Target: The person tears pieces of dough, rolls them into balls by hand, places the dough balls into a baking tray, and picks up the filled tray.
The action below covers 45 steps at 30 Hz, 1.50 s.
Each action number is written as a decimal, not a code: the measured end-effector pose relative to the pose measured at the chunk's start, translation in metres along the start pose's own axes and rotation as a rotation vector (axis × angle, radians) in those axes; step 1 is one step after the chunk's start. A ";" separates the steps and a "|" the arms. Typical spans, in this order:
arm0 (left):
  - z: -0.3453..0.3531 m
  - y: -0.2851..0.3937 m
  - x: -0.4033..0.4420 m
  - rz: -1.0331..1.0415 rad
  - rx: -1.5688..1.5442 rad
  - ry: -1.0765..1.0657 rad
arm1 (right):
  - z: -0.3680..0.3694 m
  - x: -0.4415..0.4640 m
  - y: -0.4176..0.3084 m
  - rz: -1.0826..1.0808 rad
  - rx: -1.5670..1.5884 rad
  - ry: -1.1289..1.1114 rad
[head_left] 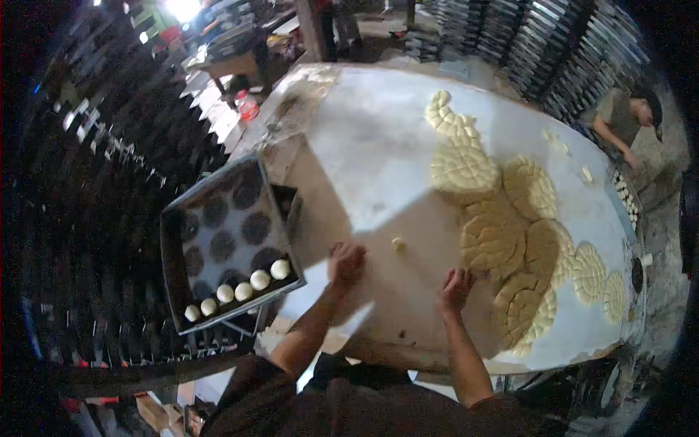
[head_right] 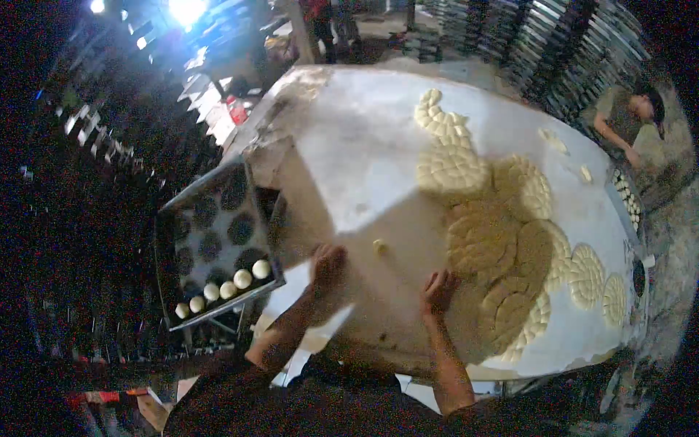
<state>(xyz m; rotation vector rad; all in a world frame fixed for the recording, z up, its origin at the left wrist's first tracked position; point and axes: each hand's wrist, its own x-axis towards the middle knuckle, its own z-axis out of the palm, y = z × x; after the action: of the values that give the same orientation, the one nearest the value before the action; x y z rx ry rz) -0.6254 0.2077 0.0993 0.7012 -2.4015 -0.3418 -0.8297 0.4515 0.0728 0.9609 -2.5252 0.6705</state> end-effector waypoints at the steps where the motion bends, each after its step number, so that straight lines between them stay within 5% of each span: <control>1: 0.009 0.008 -0.009 -0.062 -0.150 0.016 | -0.005 -0.004 -0.015 0.023 0.079 -0.012; 2: 0.012 0.017 -0.026 -0.165 -0.656 0.071 | -0.017 -0.010 -0.034 0.048 0.157 -0.027; 3: -0.003 0.019 -0.039 0.017 -0.408 -0.162 | -0.027 -0.026 -0.052 0.077 0.235 -0.049; 6: -0.067 0.033 -0.098 0.068 -0.223 -0.165 | -0.047 -0.072 -0.035 -0.087 0.340 -0.151; 8: -0.115 0.012 -0.110 -0.193 -0.398 -0.431 | -0.083 -0.064 -0.021 0.094 0.285 -0.396; 9: -0.145 0.008 -0.102 -0.237 -0.484 -0.470 | -0.098 -0.050 -0.017 0.261 0.221 -0.580; 11: -0.220 0.004 -0.075 -0.242 -0.643 -0.456 | -0.103 -0.029 0.005 0.245 0.115 -0.831; 13: -0.264 -0.009 -0.047 -0.112 -0.705 -0.410 | -0.115 -0.020 -0.080 0.577 0.854 -0.605; 14: -0.270 -0.016 -0.040 -0.028 -0.701 -0.424 | -0.133 0.007 -0.154 0.662 0.870 -0.699; 16: -0.246 -0.016 -0.064 0.234 -0.557 -0.374 | -0.120 0.021 -0.224 0.210 0.849 -0.645; 18: -0.224 -0.015 -0.098 0.279 -0.660 -0.412 | -0.139 0.027 -0.297 0.140 1.006 -0.691; 21: -0.173 -0.025 -0.180 -0.143 -1.112 -0.351 | -0.122 0.017 -0.279 -0.023 0.988 -0.660; 22: -0.177 -0.025 -0.174 -0.096 -0.937 -0.497 | -0.118 0.009 -0.269 -0.089 0.928 -0.650; 25: -0.225 -0.015 -0.135 -0.017 -0.670 -0.863 | -0.114 -0.020 -0.252 0.222 1.031 -0.724; 29: -0.104 -0.030 -0.187 0.244 -0.560 -0.676 | -0.111 -0.030 -0.241 0.400 1.068 -0.650; 31: -0.127 -0.012 -0.159 0.077 -0.602 -0.705 | -0.114 -0.026 -0.220 0.496 1.132 -0.645; 34: -0.208 0.010 -0.076 -0.090 -1.108 -0.778 | -0.116 -0.018 -0.193 0.603 1.202 -0.617; 37: -0.258 0.016 -0.035 0.268 -0.889 -0.299 | -0.125 -0.006 -0.188 0.536 1.087 -0.543; 38: -0.279 0.011 -0.026 -0.053 -0.776 -0.450 | -0.133 0.001 -0.186 0.453 1.011 -0.551; 40: -0.296 -0.010 -0.005 -0.044 -0.446 -0.166 | -0.137 0.003 -0.176 0.418 0.945 -0.600; 43: -0.283 -0.083 -0.004 -0.354 -0.231 -0.283 | -0.122 0.006 -0.163 0.491 0.997 -0.702; 45: -0.269 -0.112 -0.010 -0.197 -0.044 -0.320 | -0.114 0.010 -0.187 0.444 1.072 -0.740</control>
<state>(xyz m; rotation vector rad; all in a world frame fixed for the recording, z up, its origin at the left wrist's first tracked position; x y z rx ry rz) -0.4075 0.1007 0.2608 0.9246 -2.6175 -0.6280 -0.6896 0.3856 0.2281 1.0577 -2.9904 2.3194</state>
